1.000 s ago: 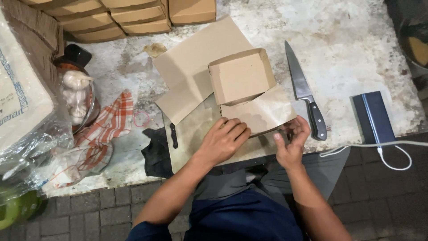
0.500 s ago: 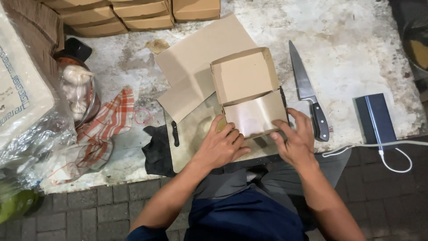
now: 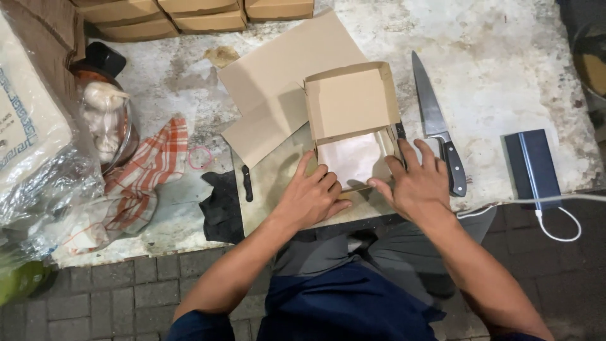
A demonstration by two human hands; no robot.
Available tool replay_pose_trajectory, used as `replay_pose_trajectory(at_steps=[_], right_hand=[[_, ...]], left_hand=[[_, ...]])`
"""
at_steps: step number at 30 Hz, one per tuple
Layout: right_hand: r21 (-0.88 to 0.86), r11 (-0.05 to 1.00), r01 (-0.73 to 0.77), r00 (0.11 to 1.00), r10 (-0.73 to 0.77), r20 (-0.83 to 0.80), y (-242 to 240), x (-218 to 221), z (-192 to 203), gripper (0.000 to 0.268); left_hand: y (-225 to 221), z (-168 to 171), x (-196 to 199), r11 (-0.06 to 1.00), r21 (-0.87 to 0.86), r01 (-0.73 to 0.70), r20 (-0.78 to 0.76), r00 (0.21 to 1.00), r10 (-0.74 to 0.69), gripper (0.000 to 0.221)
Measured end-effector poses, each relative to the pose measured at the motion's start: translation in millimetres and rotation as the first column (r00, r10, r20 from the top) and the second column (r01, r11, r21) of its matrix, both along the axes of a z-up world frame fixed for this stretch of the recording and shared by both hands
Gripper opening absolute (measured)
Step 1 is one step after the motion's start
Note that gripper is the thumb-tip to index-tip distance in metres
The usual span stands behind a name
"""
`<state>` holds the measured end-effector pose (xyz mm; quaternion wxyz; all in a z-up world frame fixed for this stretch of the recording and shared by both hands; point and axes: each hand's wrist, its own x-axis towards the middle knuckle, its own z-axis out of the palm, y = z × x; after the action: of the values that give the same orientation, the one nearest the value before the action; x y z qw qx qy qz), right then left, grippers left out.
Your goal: Assembling cardboard bakery boxes by folding them and inserting paper liners.
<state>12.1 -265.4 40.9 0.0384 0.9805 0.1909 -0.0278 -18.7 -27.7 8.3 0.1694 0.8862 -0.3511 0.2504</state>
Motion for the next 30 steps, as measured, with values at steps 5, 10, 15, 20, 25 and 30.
replay_pose_trajectory(at_steps=[5, 10, 15, 20, 25, 30], right_hand=[[-0.002, 1.000, 0.024, 0.999, -0.024, -0.049, -7.8, -0.8, -19.7, 0.068], [0.513, 0.853, -0.092, 0.990, 0.021, 0.142, -8.7, -16.5, -4.6, 0.062], [0.817, 0.576, 0.028, 1.000, -0.023, -0.018, -11.0, -29.2, -27.5, 0.093], [0.900, 0.435, 0.031, 0.998, -0.061, -0.005, -6.0, -33.5, -52.6, 0.099], [0.877, 0.477, 0.063, 0.992, -0.124, -0.004, -8.7, -33.5, -62.7, 0.088], [0.869, 0.477, 0.132, 0.984, -0.170, -0.056, -6.0, -35.1, -65.4, 0.091]], left_hand=[[2.1, -4.0, 1.8, 1.000, 0.000, -0.012, -0.022, 1.000, 0.012, 0.036], [11.1, 24.1, 9.9, 0.950, -0.301, -0.087, -0.113, 0.992, 0.055, 0.055], [30.7, 22.9, 53.3, 0.621, -0.548, -0.560, -0.628, 0.766, 0.138, 0.060], [32.3, 13.5, 87.6, 0.513, -0.454, -0.729, -0.851, 0.526, -0.006, 0.077], [28.1, 34.5, 68.4, 0.613, -0.632, -0.474, -0.648, 0.758, -0.082, 0.055], [40.0, 17.5, 36.7, 0.853, -0.503, -0.138, -0.445, 0.888, -0.119, 0.038]])
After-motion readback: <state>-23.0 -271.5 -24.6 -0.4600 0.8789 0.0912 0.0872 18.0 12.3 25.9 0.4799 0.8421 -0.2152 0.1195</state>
